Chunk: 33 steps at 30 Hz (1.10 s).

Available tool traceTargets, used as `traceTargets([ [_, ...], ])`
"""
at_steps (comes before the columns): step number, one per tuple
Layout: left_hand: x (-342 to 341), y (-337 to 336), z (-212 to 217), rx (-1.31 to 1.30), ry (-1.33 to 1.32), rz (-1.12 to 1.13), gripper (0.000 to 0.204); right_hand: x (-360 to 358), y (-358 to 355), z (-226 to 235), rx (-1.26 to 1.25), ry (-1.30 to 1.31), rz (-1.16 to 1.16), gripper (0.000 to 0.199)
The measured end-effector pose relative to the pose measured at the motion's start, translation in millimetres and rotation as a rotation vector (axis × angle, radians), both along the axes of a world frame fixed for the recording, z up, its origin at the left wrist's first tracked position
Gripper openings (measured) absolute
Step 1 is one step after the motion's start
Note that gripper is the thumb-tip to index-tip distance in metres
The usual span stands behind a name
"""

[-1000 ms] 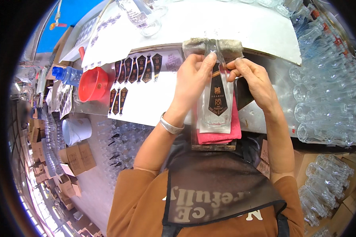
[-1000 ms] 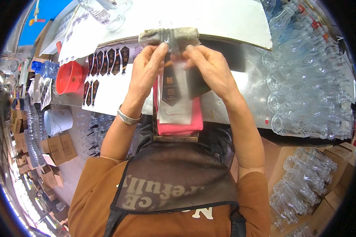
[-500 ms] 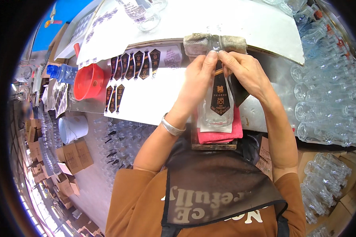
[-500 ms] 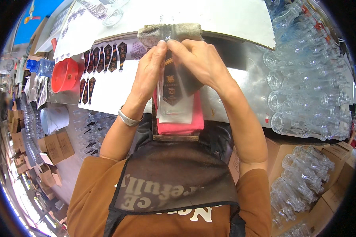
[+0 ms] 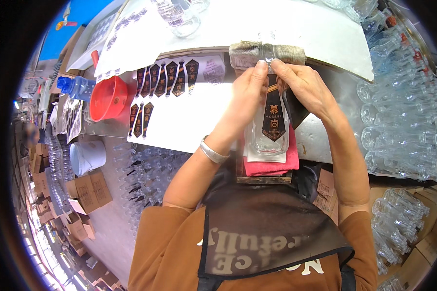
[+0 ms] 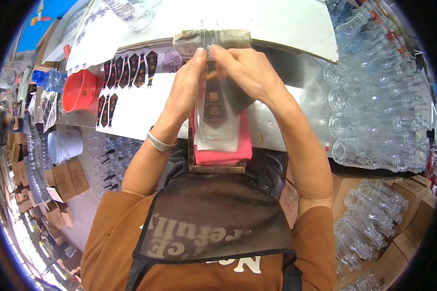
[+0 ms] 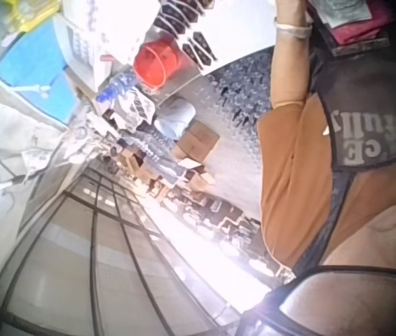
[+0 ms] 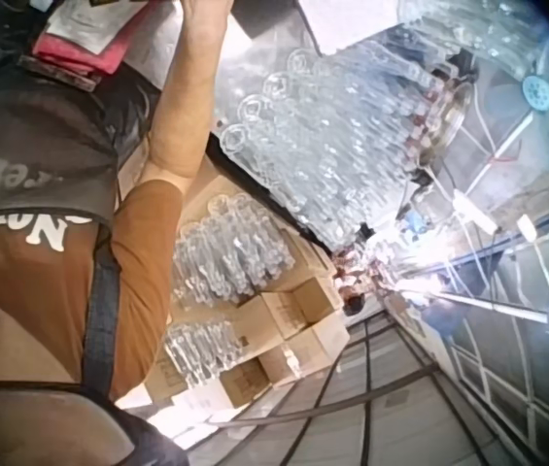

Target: The person applies labels to clear glass bottles one by one. They pick up a bottle, smooth a label onto its surface, and place it aside before repeating the process with the next bottle.

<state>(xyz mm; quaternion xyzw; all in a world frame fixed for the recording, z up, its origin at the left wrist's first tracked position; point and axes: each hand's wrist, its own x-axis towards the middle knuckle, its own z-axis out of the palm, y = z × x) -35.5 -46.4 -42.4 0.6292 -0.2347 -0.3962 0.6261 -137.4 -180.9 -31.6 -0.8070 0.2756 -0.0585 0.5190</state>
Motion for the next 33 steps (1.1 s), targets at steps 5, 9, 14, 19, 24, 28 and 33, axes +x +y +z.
traceTargets([
  [5, 14, -3, -5, 0.094, -0.006, -0.014, 0.064, -19, -10, -9, 0.191, -0.123, -0.065, 0.067],
  [9, 20, -5, -11, 0.104, -0.110, -0.063, 0.064, -52, -13, 1, 0.431, -0.163, -0.193, 0.052],
  [14, 13, -3, 4, 0.163, -0.112, -0.098, 0.060, -50, -5, 9, 0.328, -0.429, -0.266, 0.033],
  [19, 9, 12, 4, 0.112, 0.069, 0.028, 0.074, -19, -4, 31, -0.095, -0.482, -0.105, 0.029],
  [24, 18, 39, -4, 0.075, 0.070, 0.017, 0.076, -3, -9, 39, -0.274, -0.449, -0.093, 0.028],
  [28, 15, 56, -5, 0.033, -0.012, -0.041, 0.077, 1, -1, 48, -0.563, -0.490, -0.004, 0.027],
  [33, 4, 92, -18, -0.124, -0.682, -0.313, 0.125, -20, 39, 37, -0.816, -0.698, 0.283, 0.026],
])
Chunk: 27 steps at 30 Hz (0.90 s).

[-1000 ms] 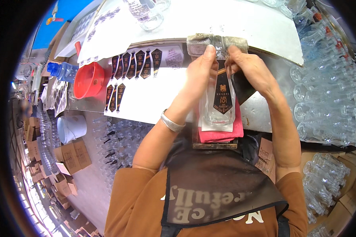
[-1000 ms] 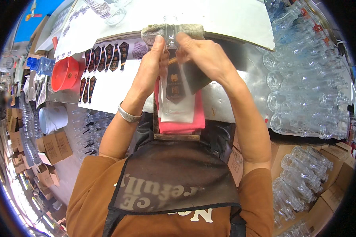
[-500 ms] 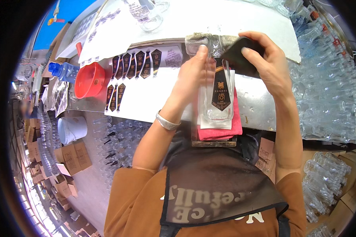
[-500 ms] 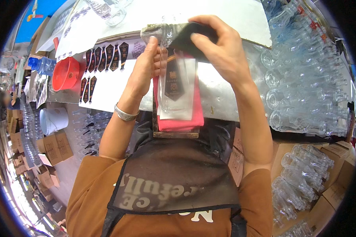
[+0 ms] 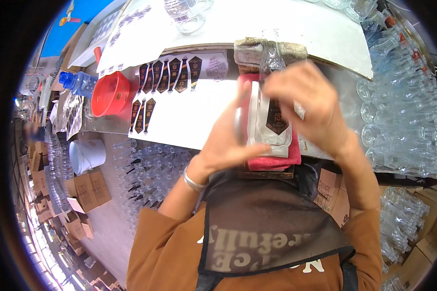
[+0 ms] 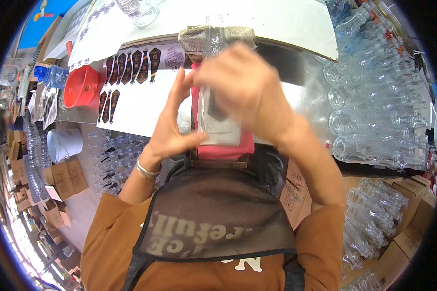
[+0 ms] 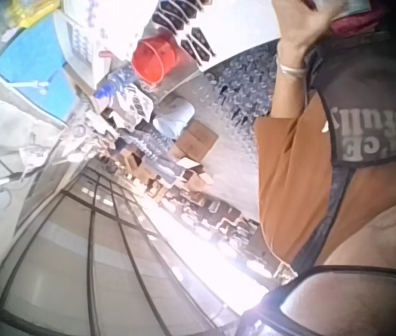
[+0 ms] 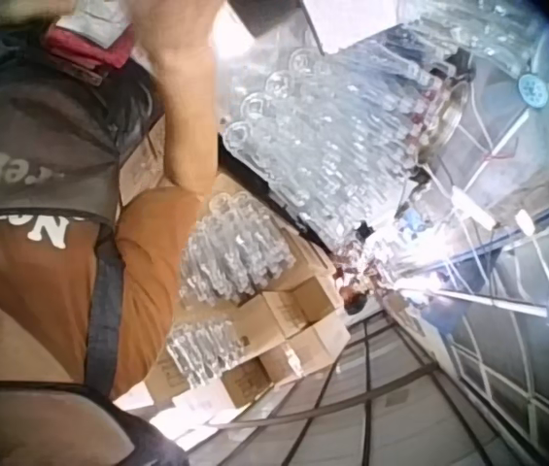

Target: The person applies labels to clear glass bottles one by one. They pick up a bottle, smooth a label onto its surface, and place it aside before repeating the process with the next bottle.

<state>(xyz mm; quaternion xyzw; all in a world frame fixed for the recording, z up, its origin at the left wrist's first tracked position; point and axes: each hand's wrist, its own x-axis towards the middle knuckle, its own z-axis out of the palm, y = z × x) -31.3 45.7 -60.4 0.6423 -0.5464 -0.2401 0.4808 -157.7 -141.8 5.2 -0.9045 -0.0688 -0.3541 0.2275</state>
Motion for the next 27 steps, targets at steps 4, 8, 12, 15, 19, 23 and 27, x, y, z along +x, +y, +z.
traceTargets([
  [4, -27, 6, -2, -0.111, -0.133, 0.071, 0.120, -41, 52, 8, 0.233, 0.315, 0.146, 0.022],
  [8, -33, 2, -9, -0.110, -0.147, 0.113, 0.116, 1, -10, 3, 0.165, 0.072, -0.159, 0.021],
  [12, -29, 4, -8, -0.069, -0.171, 0.047, 0.125, -13, -2, -5, 0.204, 0.039, -0.045, 0.027],
  [15, -28, 6, -9, -0.079, -0.069, 0.036, 0.123, -38, 31, 2, 0.241, 0.292, 0.171, 0.025],
  [19, -30, 5, -2, -0.057, -0.003, -0.003, 0.120, -4, -27, -3, 0.241, 0.095, -0.129, 0.023],
  [23, -22, 7, -11, -0.067, 0.149, -0.016, 0.108, -32, -6, -22, 0.266, 0.081, 0.090, 0.024],
  [27, -20, 11, -11, -0.040, 0.186, 0.013, 0.101, -53, 18, -6, 0.424, 0.262, 0.173, 0.021],
])
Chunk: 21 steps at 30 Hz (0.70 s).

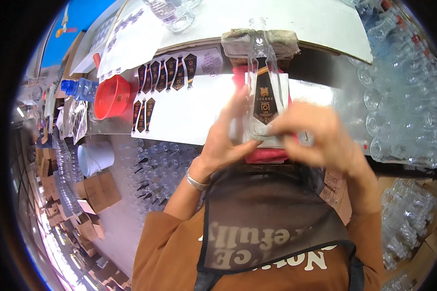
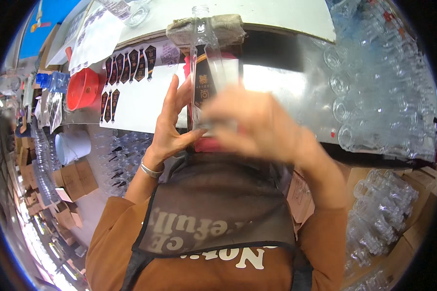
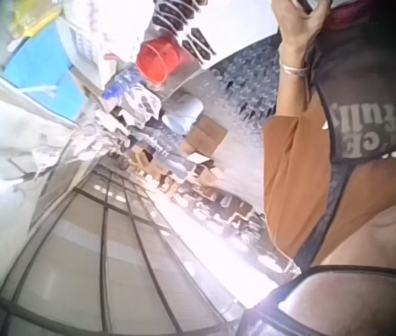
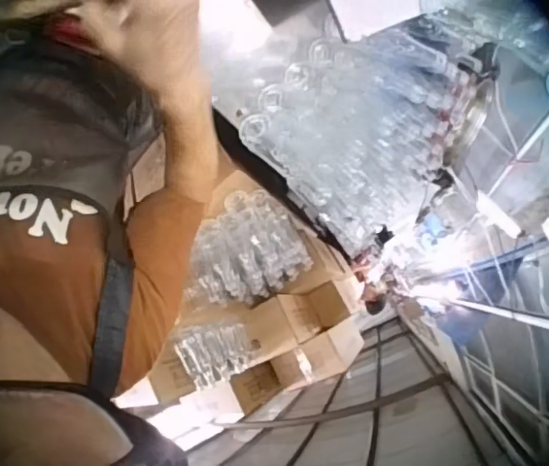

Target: The person applies labels to clear glass bottles one by one. They pick up a bottle, smooth a label onto its surface, and place it aside before repeating the process with the next bottle.

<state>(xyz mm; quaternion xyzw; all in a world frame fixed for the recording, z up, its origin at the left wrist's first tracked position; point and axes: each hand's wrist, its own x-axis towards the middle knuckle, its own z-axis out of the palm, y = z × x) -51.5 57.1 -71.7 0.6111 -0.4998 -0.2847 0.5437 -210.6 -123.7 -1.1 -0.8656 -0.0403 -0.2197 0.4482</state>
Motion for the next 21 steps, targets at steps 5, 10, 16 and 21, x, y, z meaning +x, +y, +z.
traceTargets([
  [5, 1, -5, 1, 0.011, 0.001, -0.011, 0.100, 25, -41, -16, 0.051, -0.075, -0.313, 0.028],
  [10, -1, 0, -4, -0.021, -0.005, 0.011, 0.102, -40, 23, -22, -0.052, -0.042, 0.015, 0.038],
  [16, -14, -8, 10, -0.018, -0.090, 0.063, 0.107, 1, 13, 0, -0.416, -0.209, -0.324, 0.031],
  [21, -17, -5, 0, -0.086, -0.081, 0.075, 0.111, -3, 51, 5, -0.493, -0.166, -0.130, 0.029],
])
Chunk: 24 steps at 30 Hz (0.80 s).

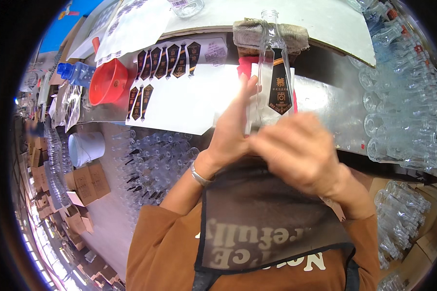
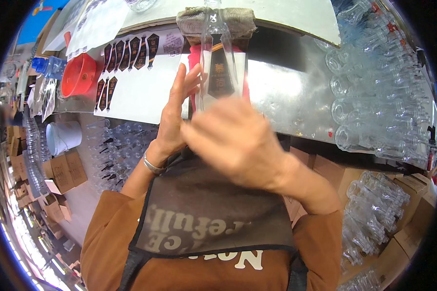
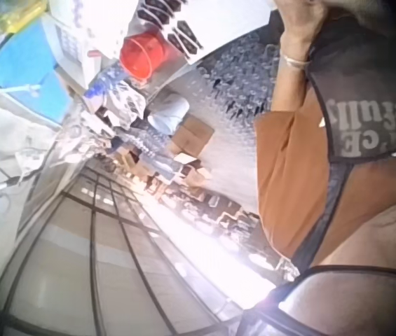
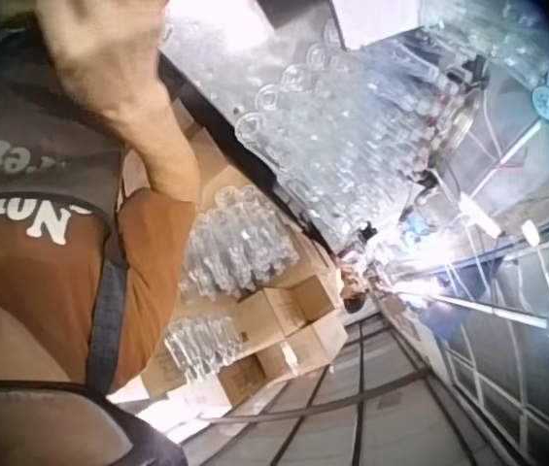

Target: The person applies labels to clear glass bottles one by one. They pick up a bottle, smooth a label onto its surface, and place it aside before repeating the process with the next bottle.

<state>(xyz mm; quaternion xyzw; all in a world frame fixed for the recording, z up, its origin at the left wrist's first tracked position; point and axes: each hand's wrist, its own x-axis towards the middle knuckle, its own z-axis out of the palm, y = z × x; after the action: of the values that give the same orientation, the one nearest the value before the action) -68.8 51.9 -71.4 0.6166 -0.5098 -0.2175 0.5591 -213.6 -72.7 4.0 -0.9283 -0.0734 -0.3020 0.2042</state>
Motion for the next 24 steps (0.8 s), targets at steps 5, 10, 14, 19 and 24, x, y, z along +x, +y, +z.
traceTargets([
  [5, 4, 1, 8, 0.052, -0.036, -0.001, 0.105, 14, -19, 11, 0.196, 0.168, 0.029, 0.028],
  [10, 5, -3, 2, 0.034, -0.102, -0.025, 0.118, 60, -93, 19, 0.531, 0.246, -0.345, 0.021],
  [14, 8, 0, 3, 0.072, -0.104, -0.042, 0.119, 50, -95, 0, 0.103, -0.096, -0.173, 0.026],
  [19, 11, 4, -4, 0.053, -0.035, -0.064, 0.119, 11, -42, 7, 0.313, 0.192, 0.112, 0.032],
  [24, 12, 0, 3, 0.060, -0.031, -0.092, 0.117, 50, -105, 1, 0.747, 0.092, -0.347, 0.022],
])
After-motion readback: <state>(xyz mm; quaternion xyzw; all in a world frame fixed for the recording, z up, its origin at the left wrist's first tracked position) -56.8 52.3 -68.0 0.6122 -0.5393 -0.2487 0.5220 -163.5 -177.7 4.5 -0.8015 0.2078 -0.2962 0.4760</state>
